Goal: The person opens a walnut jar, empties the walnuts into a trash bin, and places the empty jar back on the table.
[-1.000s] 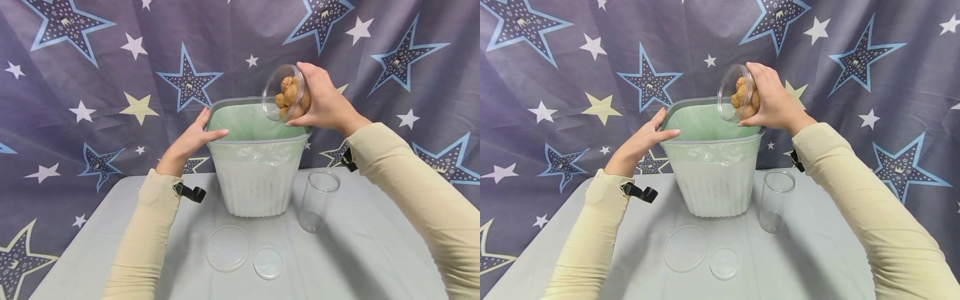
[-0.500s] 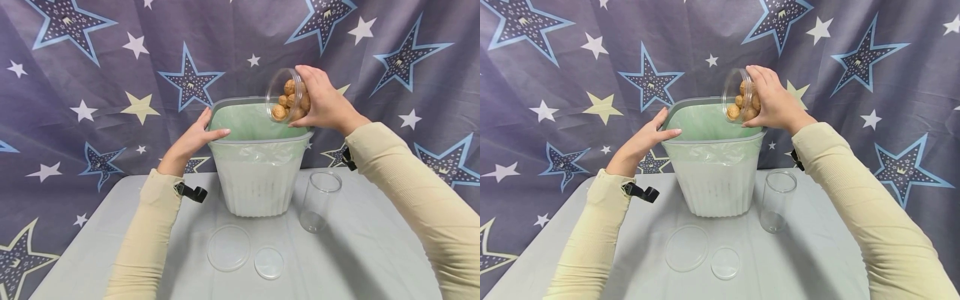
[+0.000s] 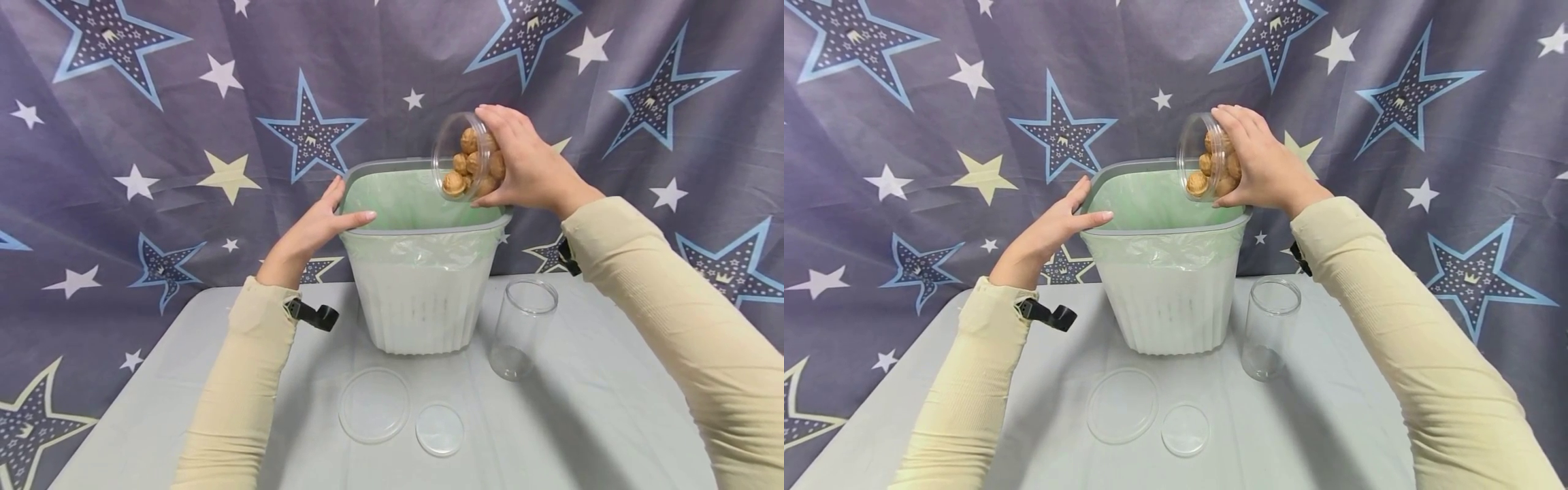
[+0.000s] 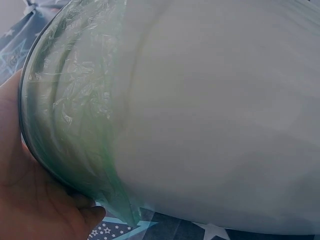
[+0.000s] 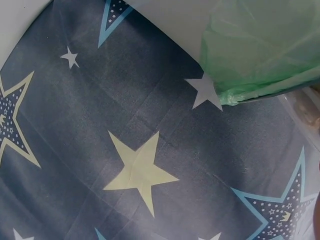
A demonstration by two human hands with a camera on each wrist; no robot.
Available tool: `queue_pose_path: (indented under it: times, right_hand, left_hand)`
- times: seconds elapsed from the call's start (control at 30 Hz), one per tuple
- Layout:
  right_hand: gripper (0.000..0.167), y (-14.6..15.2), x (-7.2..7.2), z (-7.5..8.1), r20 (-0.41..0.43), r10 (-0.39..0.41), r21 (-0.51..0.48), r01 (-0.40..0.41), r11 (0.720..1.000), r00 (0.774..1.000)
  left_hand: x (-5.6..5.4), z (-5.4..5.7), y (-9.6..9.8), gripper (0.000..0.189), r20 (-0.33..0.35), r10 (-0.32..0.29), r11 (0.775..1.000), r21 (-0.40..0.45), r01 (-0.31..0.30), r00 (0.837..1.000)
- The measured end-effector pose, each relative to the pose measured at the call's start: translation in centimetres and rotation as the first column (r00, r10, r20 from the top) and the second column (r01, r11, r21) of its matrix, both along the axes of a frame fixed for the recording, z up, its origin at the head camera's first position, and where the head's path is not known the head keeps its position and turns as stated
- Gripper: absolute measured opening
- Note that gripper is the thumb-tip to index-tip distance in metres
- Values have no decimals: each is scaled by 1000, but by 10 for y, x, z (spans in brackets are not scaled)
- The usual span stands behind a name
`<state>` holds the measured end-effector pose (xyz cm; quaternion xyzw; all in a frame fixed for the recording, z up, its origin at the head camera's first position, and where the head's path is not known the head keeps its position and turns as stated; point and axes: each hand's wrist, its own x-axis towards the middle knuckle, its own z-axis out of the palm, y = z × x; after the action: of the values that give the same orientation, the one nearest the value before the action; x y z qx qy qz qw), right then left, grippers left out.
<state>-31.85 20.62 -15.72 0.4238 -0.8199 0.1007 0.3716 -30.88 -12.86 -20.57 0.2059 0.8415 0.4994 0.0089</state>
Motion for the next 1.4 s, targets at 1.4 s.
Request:
queue_pose_path:
  times: [1.4]
  right_hand:
    - [119,-2,10,3,73,-124,61,120,991,990]
  left_hand:
    - [0,-1,0,93,-24,-3,1000,-17,2,1000]
